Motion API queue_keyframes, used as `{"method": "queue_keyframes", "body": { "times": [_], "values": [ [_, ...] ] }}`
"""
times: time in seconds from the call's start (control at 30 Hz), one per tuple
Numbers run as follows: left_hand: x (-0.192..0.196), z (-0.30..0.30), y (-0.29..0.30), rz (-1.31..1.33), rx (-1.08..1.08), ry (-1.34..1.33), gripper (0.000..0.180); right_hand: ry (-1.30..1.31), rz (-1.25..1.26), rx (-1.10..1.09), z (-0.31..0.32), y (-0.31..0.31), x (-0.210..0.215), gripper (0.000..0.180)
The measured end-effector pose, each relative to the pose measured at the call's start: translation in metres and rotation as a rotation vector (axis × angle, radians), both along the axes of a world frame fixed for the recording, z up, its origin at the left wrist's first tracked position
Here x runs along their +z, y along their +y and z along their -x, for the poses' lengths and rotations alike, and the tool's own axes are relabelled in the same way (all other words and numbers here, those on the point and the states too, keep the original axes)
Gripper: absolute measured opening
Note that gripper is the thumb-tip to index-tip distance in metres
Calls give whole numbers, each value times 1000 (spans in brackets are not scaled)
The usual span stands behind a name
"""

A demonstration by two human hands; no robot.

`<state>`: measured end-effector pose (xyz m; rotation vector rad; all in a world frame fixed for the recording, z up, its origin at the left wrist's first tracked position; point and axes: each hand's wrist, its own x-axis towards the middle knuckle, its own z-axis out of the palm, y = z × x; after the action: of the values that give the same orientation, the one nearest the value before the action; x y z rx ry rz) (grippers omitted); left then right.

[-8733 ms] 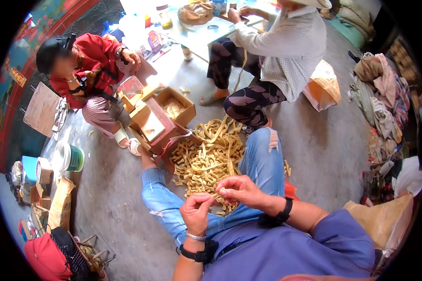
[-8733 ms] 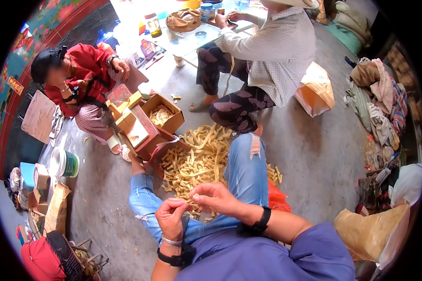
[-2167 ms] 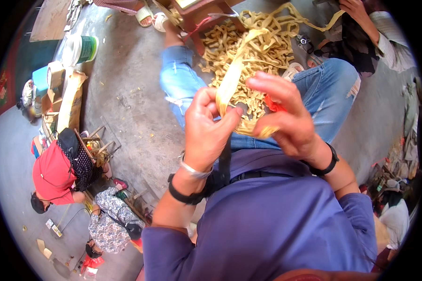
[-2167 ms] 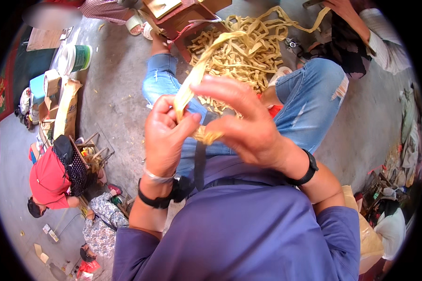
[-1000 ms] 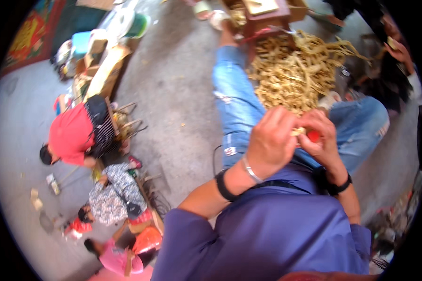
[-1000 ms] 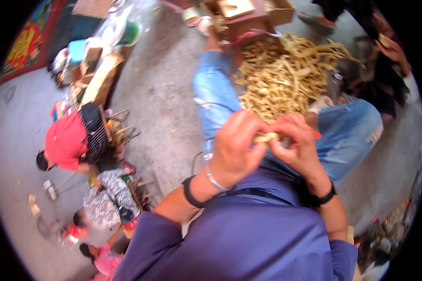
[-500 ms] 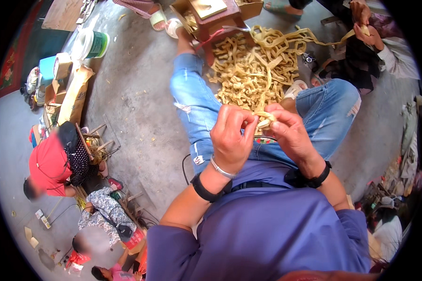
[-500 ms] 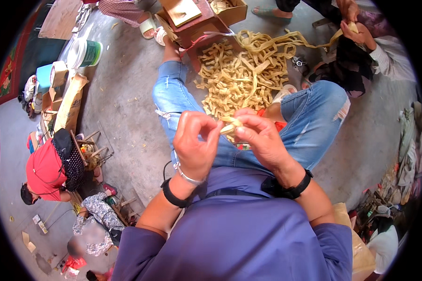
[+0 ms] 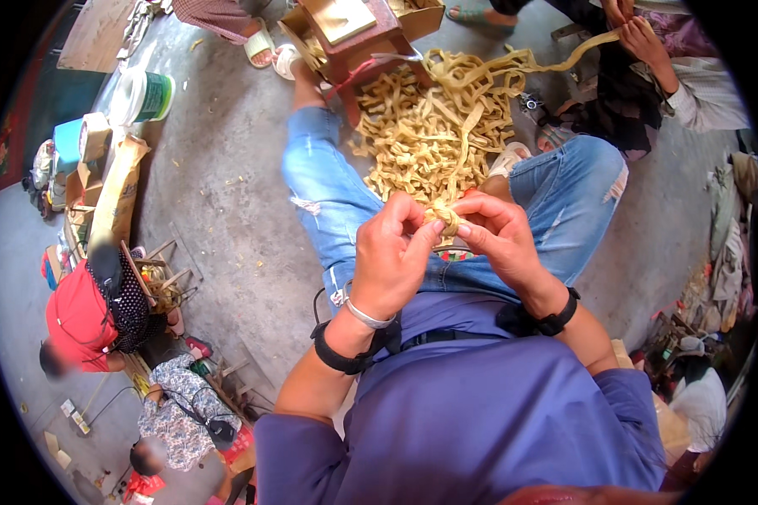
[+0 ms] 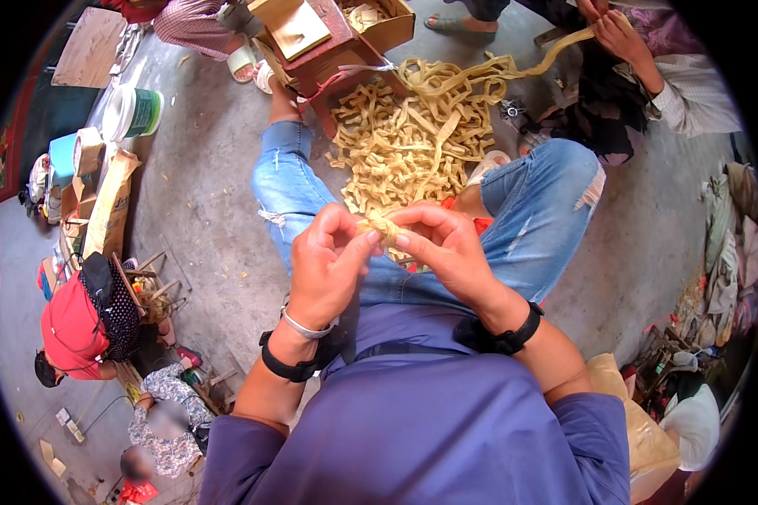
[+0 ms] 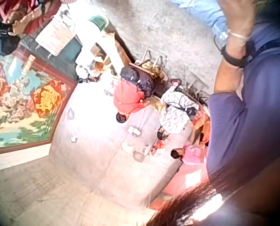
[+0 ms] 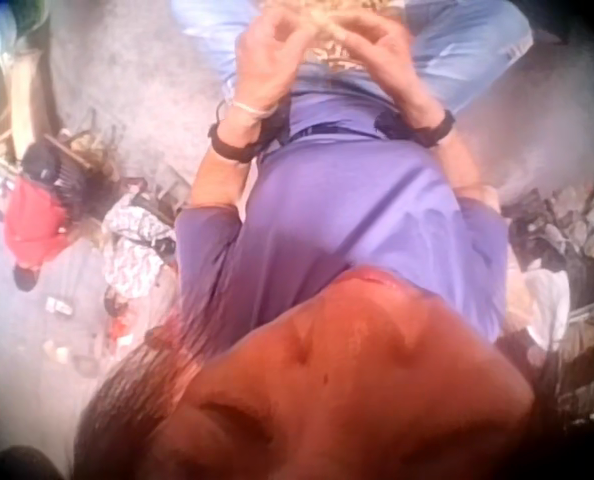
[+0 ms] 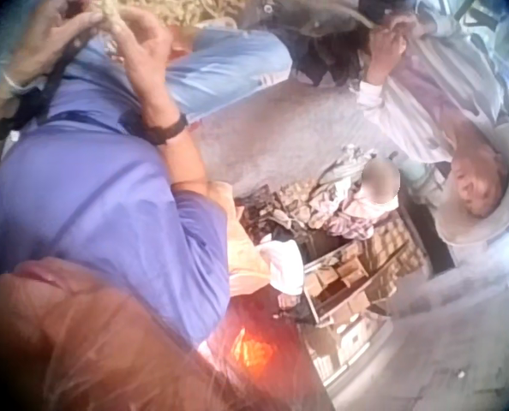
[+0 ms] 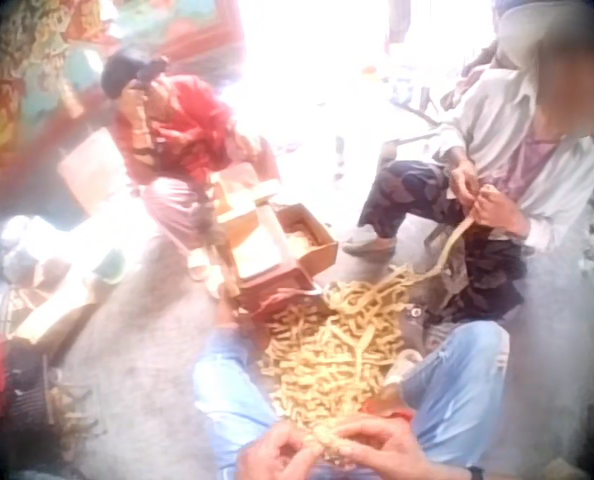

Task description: The person assembles long yellow food strips by hand, rolling and clustering them into small bundles and placing them onto a wooden stand.

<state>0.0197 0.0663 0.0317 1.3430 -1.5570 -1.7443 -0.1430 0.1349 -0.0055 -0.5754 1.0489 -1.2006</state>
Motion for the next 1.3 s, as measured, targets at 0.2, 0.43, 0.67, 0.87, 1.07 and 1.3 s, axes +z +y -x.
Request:
{"method": "queue_keyframes", "body": {
  "times": [0.2,0.43,0.67,0.87,1.07,1.3],
  "values": [
    [-3,1,0,-32,89,257,10,118,-26,-62,-7,0,3,18],
    [-14,6,2,-106,193,488,10,191,57,-133,-10,3,3,17],
    [-12,4,-12,-221,-3,434,12,358,264,-13,-1,-4,-2,29],
    [-15,8,-11,-251,150,332,10,41,16,-53,-8,5,5,37],
    [-19,13,-11,-332,307,476,10,2,-18,-131,-4,0,16,41],
    [-26,17,-14,-430,311,585,25,-106,-35,-88,1,0,9,44]
  ]
}}
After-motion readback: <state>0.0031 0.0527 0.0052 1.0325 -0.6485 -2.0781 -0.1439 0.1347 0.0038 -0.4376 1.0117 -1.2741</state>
